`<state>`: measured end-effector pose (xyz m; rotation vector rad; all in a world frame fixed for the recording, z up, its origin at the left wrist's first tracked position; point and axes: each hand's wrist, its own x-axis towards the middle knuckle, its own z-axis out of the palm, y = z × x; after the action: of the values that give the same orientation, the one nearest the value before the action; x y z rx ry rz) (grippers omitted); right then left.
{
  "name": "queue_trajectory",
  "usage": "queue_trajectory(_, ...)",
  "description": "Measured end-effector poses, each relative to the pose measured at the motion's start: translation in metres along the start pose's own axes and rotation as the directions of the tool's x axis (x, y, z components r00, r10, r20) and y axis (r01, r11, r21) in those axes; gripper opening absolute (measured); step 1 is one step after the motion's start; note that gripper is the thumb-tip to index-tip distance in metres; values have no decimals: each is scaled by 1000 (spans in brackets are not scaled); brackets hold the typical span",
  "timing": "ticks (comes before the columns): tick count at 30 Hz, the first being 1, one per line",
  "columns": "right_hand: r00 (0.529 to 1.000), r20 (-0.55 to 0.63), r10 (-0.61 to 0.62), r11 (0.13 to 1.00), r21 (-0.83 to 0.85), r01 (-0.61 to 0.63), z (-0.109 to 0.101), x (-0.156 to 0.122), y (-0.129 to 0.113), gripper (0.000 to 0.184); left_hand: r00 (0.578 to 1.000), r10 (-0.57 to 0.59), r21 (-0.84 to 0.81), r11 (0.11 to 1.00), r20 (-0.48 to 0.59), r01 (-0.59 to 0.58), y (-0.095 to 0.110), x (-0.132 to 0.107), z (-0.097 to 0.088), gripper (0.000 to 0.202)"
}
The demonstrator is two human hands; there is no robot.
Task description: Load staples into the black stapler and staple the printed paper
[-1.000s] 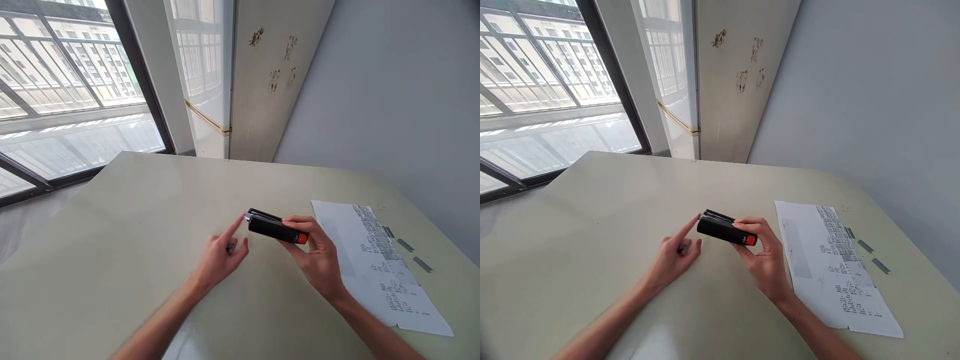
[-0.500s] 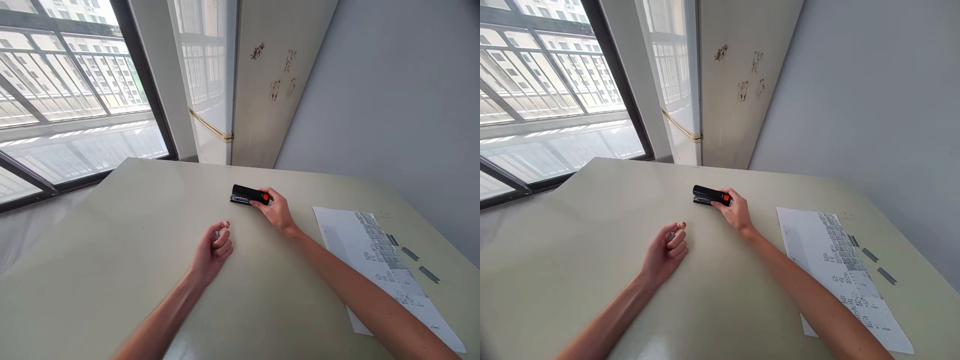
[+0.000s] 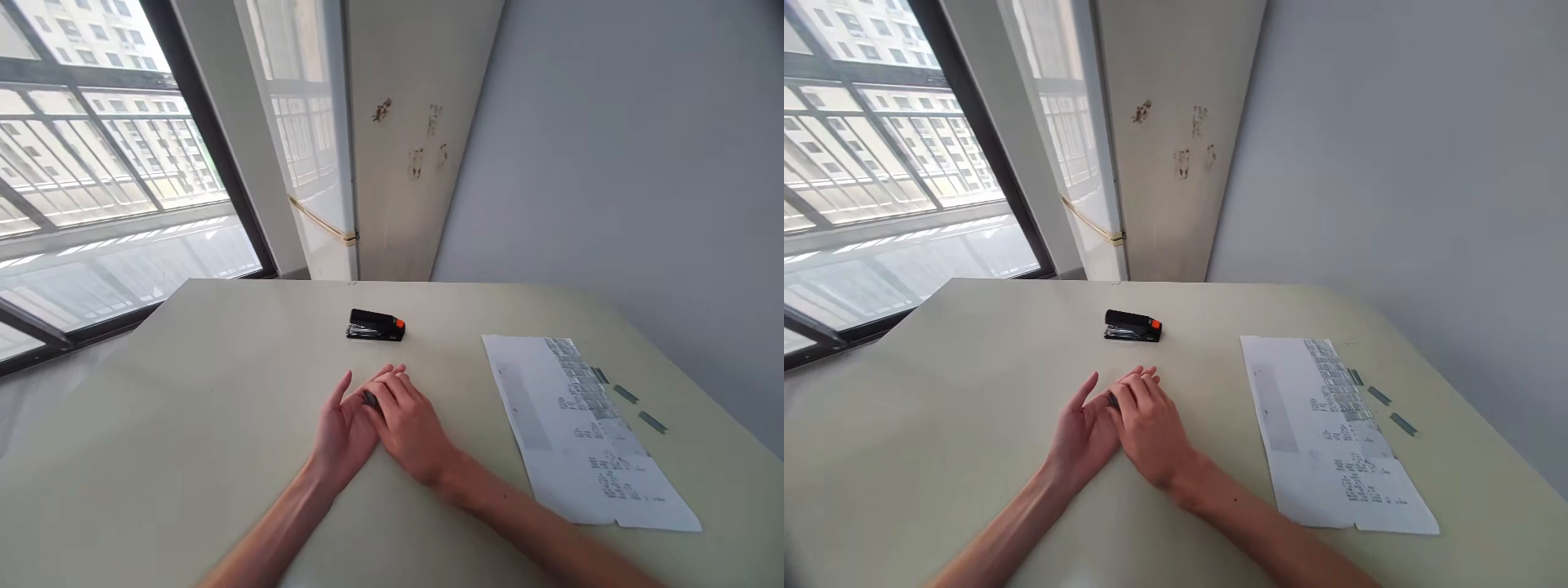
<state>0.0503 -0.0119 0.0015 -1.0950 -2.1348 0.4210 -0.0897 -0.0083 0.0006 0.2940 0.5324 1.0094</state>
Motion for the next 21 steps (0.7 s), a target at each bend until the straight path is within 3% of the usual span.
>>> queue_trajectory(3,999,-2,43,999,3,-43,-23,-10,10,26,999,-35,76,997,19,33,-16,5,14,57)
queue_trajectory(7,981,-88,174,985,18,-173,-91,-44,51,20,998,48,407,911,45,-62,-22,13,19,52)
queue_trajectory(9,938,-197,284,957,-2,-290,-133,-74,82,18,993,111,657,745,48,-115,-15,14,16,49)
queue_trajectory(11,858,-319,402,892,-75,-446,-174,-110,117,20,982,187,855,505,23,-116,-4,15,12,43)
queue_trajectory(12,817,-356,454,844,-123,-522,-192,-129,134,22,976,217,905,411,25,-114,1,15,10,42)
queue_trajectory(14,750,-414,515,751,-203,-628,-222,-164,166,25,962,272,944,306,40,-126,8,17,9,44)
queue_trajectory(17,721,-445,531,672,-297,-678,-248,-199,197,30,953,299,958,256,48,-129,10,19,11,44)
queue_trajectory(21,732,-439,521,678,-309,-667,-252,-213,211,36,950,311,971,222,19,-92,9,19,12,49)
